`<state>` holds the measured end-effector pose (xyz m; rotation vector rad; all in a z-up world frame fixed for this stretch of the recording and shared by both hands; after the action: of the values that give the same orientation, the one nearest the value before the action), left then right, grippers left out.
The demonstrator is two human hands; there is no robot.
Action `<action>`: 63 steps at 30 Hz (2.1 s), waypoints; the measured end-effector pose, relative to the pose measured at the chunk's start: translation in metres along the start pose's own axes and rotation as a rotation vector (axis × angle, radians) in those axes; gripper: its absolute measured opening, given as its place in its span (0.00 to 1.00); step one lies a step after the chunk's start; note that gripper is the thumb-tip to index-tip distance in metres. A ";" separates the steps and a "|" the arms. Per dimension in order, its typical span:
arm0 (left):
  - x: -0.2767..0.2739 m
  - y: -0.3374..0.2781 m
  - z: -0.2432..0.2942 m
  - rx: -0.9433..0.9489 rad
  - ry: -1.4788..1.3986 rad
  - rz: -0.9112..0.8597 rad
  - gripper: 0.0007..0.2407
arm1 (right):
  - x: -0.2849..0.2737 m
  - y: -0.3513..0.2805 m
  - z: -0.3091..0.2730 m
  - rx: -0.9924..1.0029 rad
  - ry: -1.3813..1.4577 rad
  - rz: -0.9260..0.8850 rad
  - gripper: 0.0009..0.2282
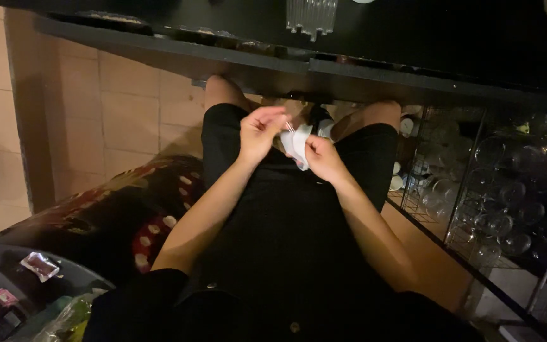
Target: Cleaning and wiping reusable metal straws or stirrers with a cloth.
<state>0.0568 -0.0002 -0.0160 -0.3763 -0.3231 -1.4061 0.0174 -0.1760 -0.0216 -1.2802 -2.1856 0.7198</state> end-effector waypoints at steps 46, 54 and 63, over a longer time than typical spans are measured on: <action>0.011 0.058 0.212 0.637 0.145 0.151 0.06 | -0.045 -0.053 -0.019 -0.077 0.515 0.226 0.14; 0.075 0.091 0.199 0.988 0.899 -0.217 0.07 | -0.046 -0.070 -0.038 -0.179 0.748 0.181 0.18; 0.136 0.110 0.233 0.995 1.074 -0.398 0.12 | -0.051 -0.101 -0.046 -0.189 0.814 0.220 0.18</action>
<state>0.1851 -0.0050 0.2451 1.2816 -0.1606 -1.4435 0.0063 -0.2550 0.0707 -1.5665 -1.4787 0.0188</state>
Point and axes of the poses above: each hand's wrist, its own y-axis towards the middle knuckle, its own x-axis out of the palm, z = x × y, the point moved 6 cm from there along y, towards the middle knuckle, and after that the axes turned 12 degrees about x, right-handed, at the moved point
